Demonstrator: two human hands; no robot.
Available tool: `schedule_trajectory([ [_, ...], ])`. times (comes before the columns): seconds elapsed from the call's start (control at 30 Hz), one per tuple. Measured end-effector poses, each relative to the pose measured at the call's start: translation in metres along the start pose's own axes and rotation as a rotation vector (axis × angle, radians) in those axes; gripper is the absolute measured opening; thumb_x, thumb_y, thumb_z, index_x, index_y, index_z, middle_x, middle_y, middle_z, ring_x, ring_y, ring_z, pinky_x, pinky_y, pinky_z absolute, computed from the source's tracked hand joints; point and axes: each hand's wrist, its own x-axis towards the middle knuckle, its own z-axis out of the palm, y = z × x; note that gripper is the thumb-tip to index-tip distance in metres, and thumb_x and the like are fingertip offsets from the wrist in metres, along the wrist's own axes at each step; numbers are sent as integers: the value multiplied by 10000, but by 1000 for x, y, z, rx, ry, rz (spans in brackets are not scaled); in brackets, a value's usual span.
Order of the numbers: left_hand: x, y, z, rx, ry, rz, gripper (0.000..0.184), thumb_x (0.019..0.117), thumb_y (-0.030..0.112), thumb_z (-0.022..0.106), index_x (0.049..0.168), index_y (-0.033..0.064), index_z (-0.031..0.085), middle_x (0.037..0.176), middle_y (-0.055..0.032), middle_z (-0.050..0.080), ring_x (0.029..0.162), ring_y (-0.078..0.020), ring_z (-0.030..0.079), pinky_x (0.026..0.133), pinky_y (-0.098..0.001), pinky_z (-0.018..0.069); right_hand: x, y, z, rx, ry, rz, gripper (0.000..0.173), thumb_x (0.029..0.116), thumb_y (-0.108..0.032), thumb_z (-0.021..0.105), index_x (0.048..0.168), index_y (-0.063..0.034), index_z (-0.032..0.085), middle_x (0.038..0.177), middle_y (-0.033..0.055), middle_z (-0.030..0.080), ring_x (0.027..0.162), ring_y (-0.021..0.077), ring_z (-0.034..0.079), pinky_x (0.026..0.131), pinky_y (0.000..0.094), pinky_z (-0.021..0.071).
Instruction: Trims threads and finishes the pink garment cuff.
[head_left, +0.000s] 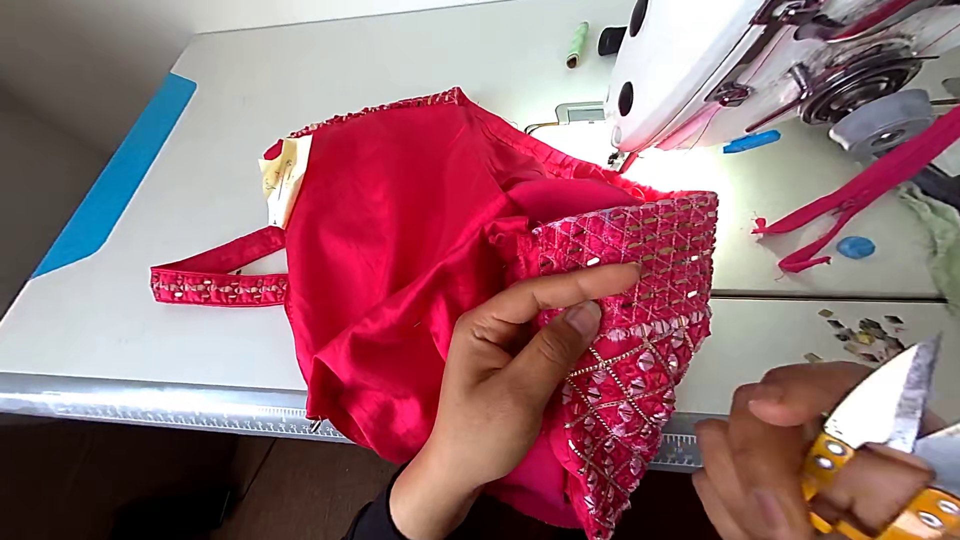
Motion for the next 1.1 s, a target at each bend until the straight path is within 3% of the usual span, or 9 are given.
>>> schedule_trajectory([
  [0.13, -1, 1, -1, -46, -34, -14, 385, 975, -12, 570, 1350, 32, 645, 1263, -94, 691, 974, -102, 710, 819, -269, 612, -3, -8, -10, -65, 7, -5, 576, 1063, -584, 344, 1194, -137, 684, 826, -48, 687, 628, 24, 602, 547, 175, 476],
  [0.23, 0, 3, -2, -59, -79, -16, 586, 876, -106, 616, 1443, 28, 556, 1330, -112, 645, 1039, -129, 699, 859, -284, 612, -5, -9, -12, -57, 10, -25, 511, 1076, -508, 390, 1191, -113, 692, 853, -26, 697, 630, 35, 605, 540, 182, 473],
  [0.4, 0, 6, -4, -39, -144, -42, 784, 818, -168, 573, 1556, 38, 407, 1400, -135, 583, 1094, -155, 682, 891, -293, 605, -8, -6, -14, -35, -4, 1, 437, 1072, -457, 451, 1211, -117, 688, 851, -41, 686, 626, 28, 597, 544, 172, 473],
  [0.67, 0, 6, -4, 25, -157, -27, 835, 793, -172, 586, 1573, 46, 384, 1450, -135, 530, 1128, -159, 667, 897, -300, 607, -12, -2, -17, -72, -37, 21, 377, 1063, -418, 488, 1247, -142, 668, 758, -97, 617, 609, 7, 558, 565, 165, 457],
  [0.83, -1, 6, -3, 67, -180, -4, 863, 778, -156, 631, 1578, 20, 361, 1449, -153, 524, 1174, -190, 648, 932, -324, 601, -17, 4, -9, -75, -36, 48, 372, 1083, -450, 434, 1159, -162, 657, 744, -105, 594, 613, 10, 582, 579, 182, 514],
  [0.97, -1, 4, -6, 95, -231, 32, 874, 776, -70, 633, 1587, -4, 315, 1511, -149, 470, 1261, -184, 596, 1004, -325, 563, -27, 10, 6, -24, -89, 169, 417, 1084, -514, 383, 1184, -186, 621, 735, -140, 547, 567, -44, 491, 497, 138, 417],
  [1.1, -3, 4, -8, 66, -252, 20, 903, 768, -11, 623, 1604, 23, 283, 1554, -136, 422, 1285, -167, 571, 1029, -326, 539, -30, 13, 9, 17, -113, 211, 440, 1081, -527, 376, 1194, -161, 594, 745, -126, 514, 549, -37, 457, 469, 133, 388],
])
